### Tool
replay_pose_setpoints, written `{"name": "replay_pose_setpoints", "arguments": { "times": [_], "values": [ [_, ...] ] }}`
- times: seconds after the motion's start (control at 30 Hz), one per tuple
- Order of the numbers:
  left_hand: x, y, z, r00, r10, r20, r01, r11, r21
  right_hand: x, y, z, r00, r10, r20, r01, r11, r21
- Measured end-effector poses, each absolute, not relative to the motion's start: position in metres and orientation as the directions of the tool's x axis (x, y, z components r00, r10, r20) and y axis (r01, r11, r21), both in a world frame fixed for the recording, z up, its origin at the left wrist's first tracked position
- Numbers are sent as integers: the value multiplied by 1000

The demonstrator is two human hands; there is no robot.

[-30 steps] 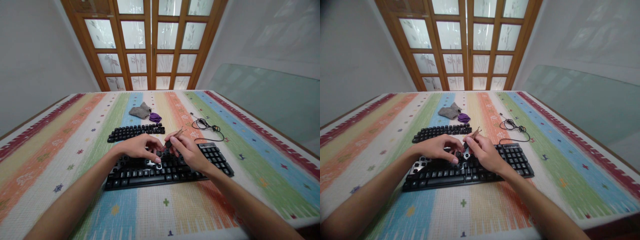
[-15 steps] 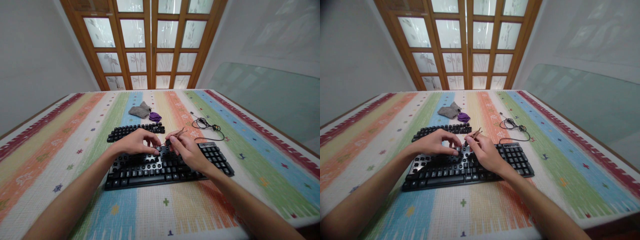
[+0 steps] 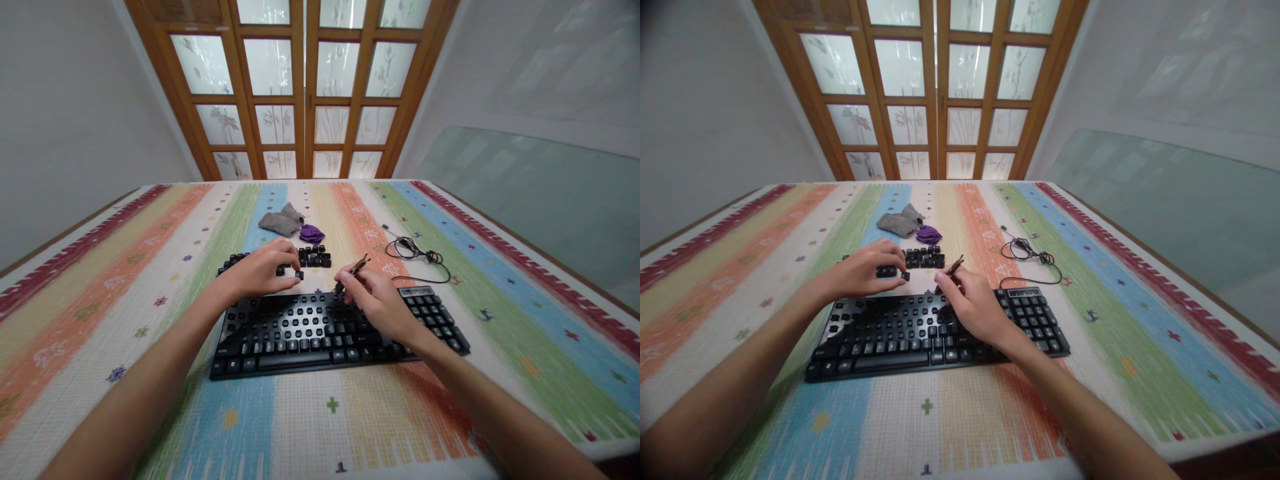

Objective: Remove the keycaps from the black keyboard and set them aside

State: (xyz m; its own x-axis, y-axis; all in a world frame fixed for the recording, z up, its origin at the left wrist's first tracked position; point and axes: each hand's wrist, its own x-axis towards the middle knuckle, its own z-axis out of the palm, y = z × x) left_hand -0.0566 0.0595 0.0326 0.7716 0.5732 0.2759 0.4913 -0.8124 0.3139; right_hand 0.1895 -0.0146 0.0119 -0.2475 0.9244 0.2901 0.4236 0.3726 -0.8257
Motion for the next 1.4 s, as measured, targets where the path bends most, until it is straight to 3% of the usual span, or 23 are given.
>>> {"name": "replay_pose_setpoints", "arguments": {
  "times": [0.2,0.43,0.6,0.8,1.17,1.4],
  "values": [
    [-66,77,10,759,618,205,607,-785,123,196,-18,23,-503,831,235,463,489,-739],
    [-63,78,-1,748,640,177,645,-763,39,202,-19,30,-562,793,236,488,548,-680],
    [-64,78,-2,741,646,183,656,-755,5,205,-18,30,-598,786,158,510,525,-681],
    [-64,80,-2,729,666,158,675,-738,-2,214,-16,36,-577,796,181,527,532,-663],
    [-65,80,-5,731,653,197,670,-742,-30,215,-13,25,-648,756,88,504,513,-695],
    [-67,83,-6,729,651,209,670,-741,-29,206,-16,23,-656,744,126,487,545,-683]
  ]
}}
